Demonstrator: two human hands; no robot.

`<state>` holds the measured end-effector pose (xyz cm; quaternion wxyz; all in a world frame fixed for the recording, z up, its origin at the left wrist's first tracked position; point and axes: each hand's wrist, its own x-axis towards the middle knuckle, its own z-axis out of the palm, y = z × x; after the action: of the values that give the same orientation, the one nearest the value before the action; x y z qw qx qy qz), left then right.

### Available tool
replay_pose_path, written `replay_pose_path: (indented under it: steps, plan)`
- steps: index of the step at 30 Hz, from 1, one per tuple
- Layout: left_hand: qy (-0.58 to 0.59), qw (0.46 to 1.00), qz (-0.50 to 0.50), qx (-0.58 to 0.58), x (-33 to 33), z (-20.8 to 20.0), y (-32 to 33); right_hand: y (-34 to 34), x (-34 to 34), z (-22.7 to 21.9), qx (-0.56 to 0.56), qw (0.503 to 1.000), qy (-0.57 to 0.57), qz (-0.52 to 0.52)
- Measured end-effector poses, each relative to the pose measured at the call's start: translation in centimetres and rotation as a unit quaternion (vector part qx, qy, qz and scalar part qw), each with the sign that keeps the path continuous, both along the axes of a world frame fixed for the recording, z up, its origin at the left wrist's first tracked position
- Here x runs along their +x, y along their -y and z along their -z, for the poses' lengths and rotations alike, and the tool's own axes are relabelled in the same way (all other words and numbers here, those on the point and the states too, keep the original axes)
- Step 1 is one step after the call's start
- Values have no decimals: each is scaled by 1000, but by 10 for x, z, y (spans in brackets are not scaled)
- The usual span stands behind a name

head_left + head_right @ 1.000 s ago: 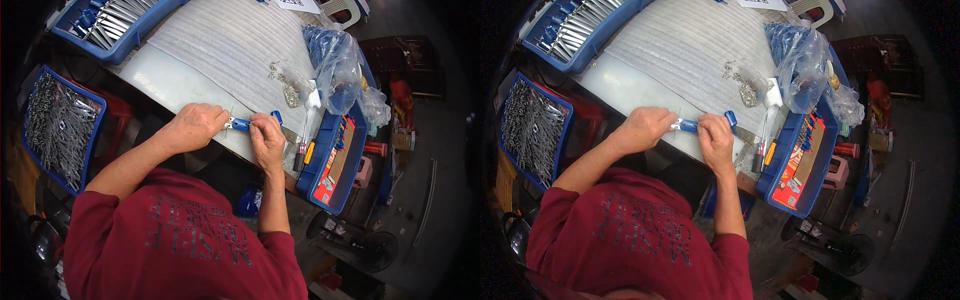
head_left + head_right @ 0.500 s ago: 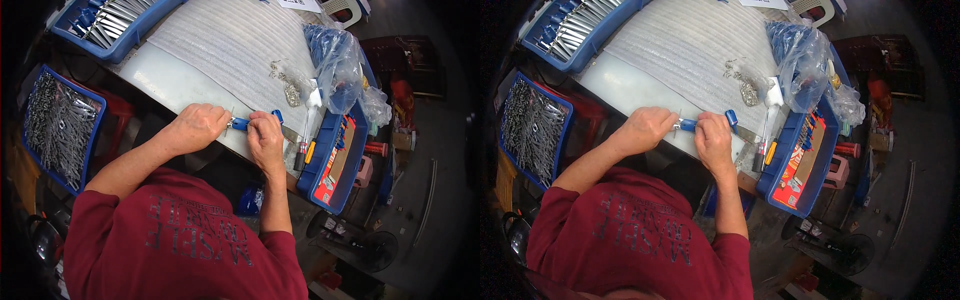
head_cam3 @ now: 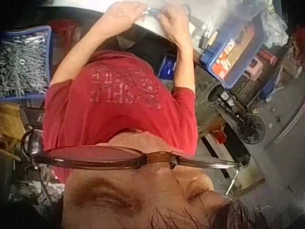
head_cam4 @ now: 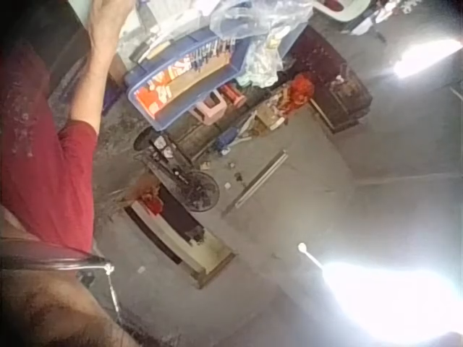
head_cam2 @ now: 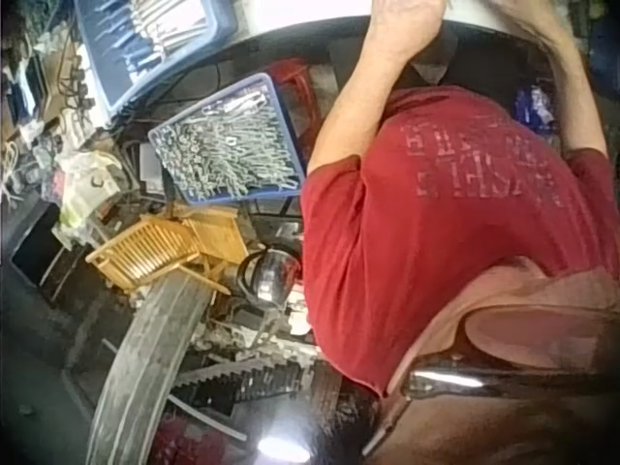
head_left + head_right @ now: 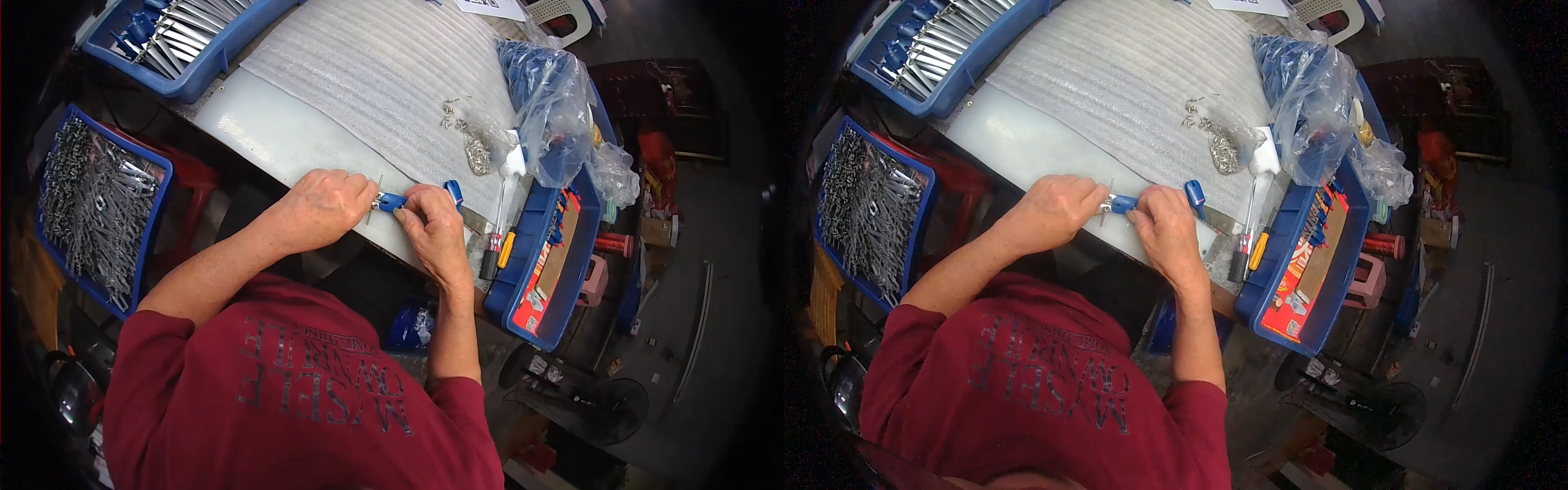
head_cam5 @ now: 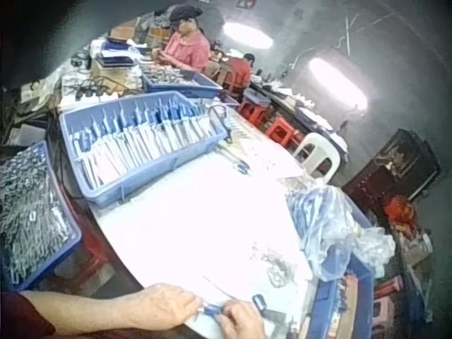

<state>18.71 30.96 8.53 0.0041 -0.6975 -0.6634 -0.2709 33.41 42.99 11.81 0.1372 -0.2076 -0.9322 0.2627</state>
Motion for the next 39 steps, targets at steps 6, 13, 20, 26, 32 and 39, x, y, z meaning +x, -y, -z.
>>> replay_pose_path:
  steps: [6,13,20,26,32,39]
  plan:
    - [31,999,10,0,-2,0,-1,-3,3,0,-38,999,-20,18]
    - [26,999,16,14,-2,0,-2,-2,-2,2,-51,997,-12,48]
    - [20,1000,8,18,-2,0,-2,-6,-4,5,-13,998,17,50]
    - [35,999,14,7,-3,0,-2,-54,-8,-4,-20,990,-9,143]
    - [41,999,12,22,-2,-1,-2,-102,-32,21,88,984,-8,154]
    - [43,999,14,20,-4,-2,-3,-113,-45,33,151,983,6,107]
